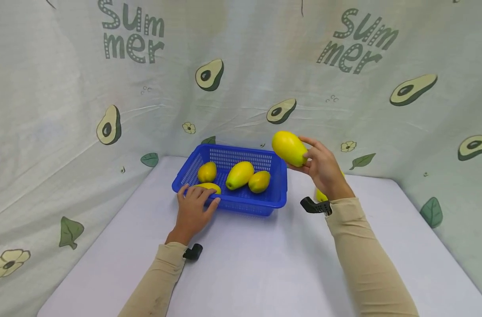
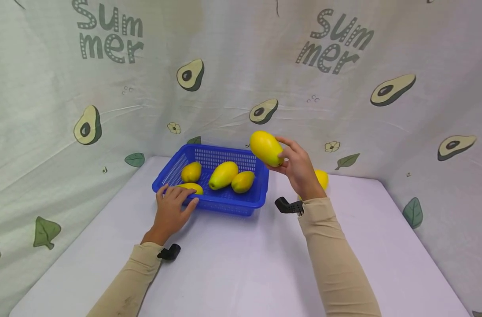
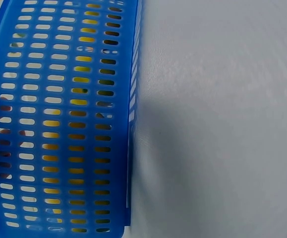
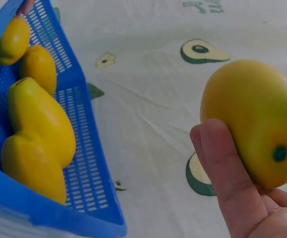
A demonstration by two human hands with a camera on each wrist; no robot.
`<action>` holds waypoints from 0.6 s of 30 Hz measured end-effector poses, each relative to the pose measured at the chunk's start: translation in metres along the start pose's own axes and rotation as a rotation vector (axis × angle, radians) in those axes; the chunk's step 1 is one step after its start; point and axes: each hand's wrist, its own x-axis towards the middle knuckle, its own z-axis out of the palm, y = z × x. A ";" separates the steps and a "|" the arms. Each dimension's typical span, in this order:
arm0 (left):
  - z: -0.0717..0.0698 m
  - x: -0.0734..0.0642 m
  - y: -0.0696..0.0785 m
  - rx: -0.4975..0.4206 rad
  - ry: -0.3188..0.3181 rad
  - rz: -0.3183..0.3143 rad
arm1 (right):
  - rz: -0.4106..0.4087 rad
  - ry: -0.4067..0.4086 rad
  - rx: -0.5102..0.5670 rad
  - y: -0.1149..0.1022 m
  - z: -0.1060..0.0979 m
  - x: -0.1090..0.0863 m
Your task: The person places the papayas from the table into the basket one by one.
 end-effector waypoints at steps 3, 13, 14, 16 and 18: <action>-0.001 0.001 0.001 -0.005 0.002 0.004 | -0.005 -0.011 -0.009 -0.001 0.005 0.003; -0.002 0.002 0.002 0.000 -0.018 -0.001 | 0.044 -0.059 -0.051 0.010 0.020 0.013; -0.002 0.001 0.002 -0.001 -0.016 -0.002 | 0.052 -0.068 -0.051 0.011 0.022 0.014; -0.003 0.001 0.002 -0.002 -0.012 -0.002 | 0.065 -0.087 -0.057 0.012 0.026 0.016; -0.003 0.001 0.001 -0.001 -0.008 -0.002 | 0.081 -0.109 -0.068 0.014 0.029 0.018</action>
